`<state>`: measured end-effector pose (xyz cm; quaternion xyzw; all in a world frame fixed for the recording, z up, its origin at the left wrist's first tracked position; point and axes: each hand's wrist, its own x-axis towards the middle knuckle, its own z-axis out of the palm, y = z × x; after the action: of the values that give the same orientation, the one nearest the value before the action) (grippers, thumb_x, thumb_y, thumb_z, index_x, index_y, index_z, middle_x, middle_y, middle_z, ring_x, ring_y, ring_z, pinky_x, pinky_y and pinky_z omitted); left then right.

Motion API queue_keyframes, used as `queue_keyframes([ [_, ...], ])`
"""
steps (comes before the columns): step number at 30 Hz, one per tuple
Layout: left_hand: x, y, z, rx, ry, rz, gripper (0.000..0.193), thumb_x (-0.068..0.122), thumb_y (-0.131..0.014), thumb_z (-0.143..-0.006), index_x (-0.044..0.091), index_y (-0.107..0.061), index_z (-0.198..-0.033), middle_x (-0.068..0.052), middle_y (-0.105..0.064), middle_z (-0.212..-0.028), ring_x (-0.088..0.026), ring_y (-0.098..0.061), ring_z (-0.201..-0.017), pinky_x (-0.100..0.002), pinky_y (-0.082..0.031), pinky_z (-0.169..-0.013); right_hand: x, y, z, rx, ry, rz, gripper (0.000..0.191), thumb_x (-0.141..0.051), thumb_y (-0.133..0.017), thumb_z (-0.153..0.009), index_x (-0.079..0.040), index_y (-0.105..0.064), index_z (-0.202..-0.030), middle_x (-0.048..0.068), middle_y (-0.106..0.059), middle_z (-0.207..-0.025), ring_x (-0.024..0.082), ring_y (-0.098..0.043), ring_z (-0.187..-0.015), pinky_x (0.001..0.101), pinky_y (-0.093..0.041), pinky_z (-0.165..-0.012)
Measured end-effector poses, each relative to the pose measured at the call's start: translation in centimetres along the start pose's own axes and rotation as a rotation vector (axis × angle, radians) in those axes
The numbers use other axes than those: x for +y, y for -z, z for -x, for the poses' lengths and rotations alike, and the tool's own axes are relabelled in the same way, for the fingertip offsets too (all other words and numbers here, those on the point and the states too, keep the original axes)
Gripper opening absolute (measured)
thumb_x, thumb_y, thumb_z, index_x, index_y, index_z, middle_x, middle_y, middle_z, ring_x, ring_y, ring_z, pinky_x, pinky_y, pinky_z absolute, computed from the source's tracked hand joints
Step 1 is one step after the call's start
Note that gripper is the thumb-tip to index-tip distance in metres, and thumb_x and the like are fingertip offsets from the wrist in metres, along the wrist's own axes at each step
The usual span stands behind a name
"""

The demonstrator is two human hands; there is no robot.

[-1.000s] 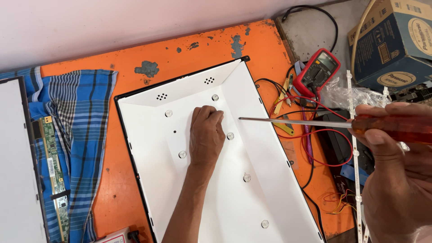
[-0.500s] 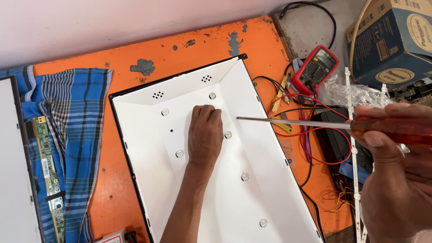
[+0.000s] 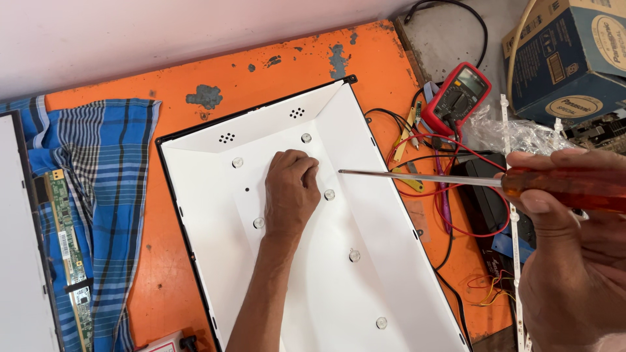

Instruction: The person secures a white LED panel to a black frame using multiple screws. They use a red-handled screwdriver to tighten several screws and a green-handled screwdriver for others, working methodically across the panel surface.

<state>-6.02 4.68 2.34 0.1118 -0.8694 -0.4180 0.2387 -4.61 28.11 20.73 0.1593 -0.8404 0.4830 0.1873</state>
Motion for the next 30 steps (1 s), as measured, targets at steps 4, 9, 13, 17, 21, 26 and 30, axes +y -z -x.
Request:
queue_keyframes([
  [4,0.1,0.1,-0.5,-0.032,0.051,-0.006,0.006,-0.004,-0.074,-0.083,0.001,-0.072,-0.086,-0.004,-0.066,-0.088,-0.024,-0.061,-0.087,-0.036,-0.055,-0.075,0.1,-0.1,0.0,0.005,-0.016,-0.033,0.021,0.007,-0.062,-0.115,0.006,-0.05,-0.133,0.024,-0.07,-0.12,0.025,-0.075,-0.114,0.0323,-0.066,-0.104],
  [9,0.0,0.4,-1.2,-0.113,0.117,-0.01,0.005,-0.001,-0.076,-0.083,0.003,-0.073,-0.086,-0.004,-0.067,-0.087,-0.024,-0.062,-0.088,-0.036,-0.055,-0.076,0.3,0.1,0.0,-0.008,-0.024,-0.025,0.021,0.008,-0.061,-0.116,0.007,-0.05,-0.133,0.024,-0.071,-0.12,0.025,-0.075,-0.113,0.0327,-0.066,-0.105],
  [13,-0.1,0.5,-1.4,-0.133,0.104,-0.043,0.003,0.001,-0.076,-0.085,0.004,-0.075,-0.087,-0.003,-0.068,-0.086,-0.023,-0.062,-0.087,-0.037,-0.054,-0.077,0.3,0.0,-0.1,-0.008,-0.006,-0.012,0.021,0.007,-0.062,-0.116,0.006,-0.051,-0.133,0.025,-0.071,-0.119,0.025,-0.075,-0.112,0.0332,-0.066,-0.104],
  [17,-0.3,0.5,-1.2,-0.116,0.062,-0.035,0.003,0.002,-0.074,-0.087,0.004,-0.075,-0.089,-0.004,-0.067,-0.087,-0.023,-0.062,-0.087,-0.036,-0.055,-0.078,-0.2,-0.1,-0.3,-0.01,-0.006,0.009,0.022,0.005,-0.062,-0.114,0.006,-0.05,-0.133,0.024,-0.071,-0.118,0.025,-0.075,-0.111,0.0332,-0.066,-0.104],
  [21,-0.4,0.4,-1.0,-0.101,0.073,-0.017,0.006,-0.001,-0.071,-0.089,0.003,-0.075,-0.091,-0.004,-0.065,-0.088,-0.023,-0.06,-0.086,-0.035,-0.055,-0.074,-1.0,0.1,-0.4,-0.026,-0.048,0.076,0.021,0.003,-0.061,-0.115,0.006,-0.049,-0.132,0.024,-0.071,-0.117,0.025,-0.074,-0.11,0.0335,-0.065,-0.103],
  [26,-0.4,0.2,-1.0,-0.104,0.127,0.014,0.01,-0.005,-0.07,-0.087,0.002,-0.076,-0.092,-0.005,-0.064,-0.088,-0.022,-0.061,-0.085,-0.034,-0.055,-0.072,-1.1,0.1,-0.2,-0.012,-0.073,0.061,0.023,0.004,-0.06,-0.113,0.007,-0.048,-0.132,0.024,-0.07,-0.118,0.025,-0.074,-0.11,0.0338,-0.064,-0.104],
  [30,-0.1,0.1,-1.3,-0.116,0.173,0.006,0.011,-0.006,-0.07,-0.087,0.002,-0.077,-0.09,-0.005,-0.064,-0.087,-0.022,-0.062,-0.084,-0.035,-0.055,-0.071,-0.4,0.1,-0.1,0.001,-0.039,-0.007,0.022,0.005,-0.062,-0.115,0.007,-0.05,-0.134,0.024,-0.071,-0.118,0.025,-0.075,-0.113,0.0336,-0.066,-0.106],
])
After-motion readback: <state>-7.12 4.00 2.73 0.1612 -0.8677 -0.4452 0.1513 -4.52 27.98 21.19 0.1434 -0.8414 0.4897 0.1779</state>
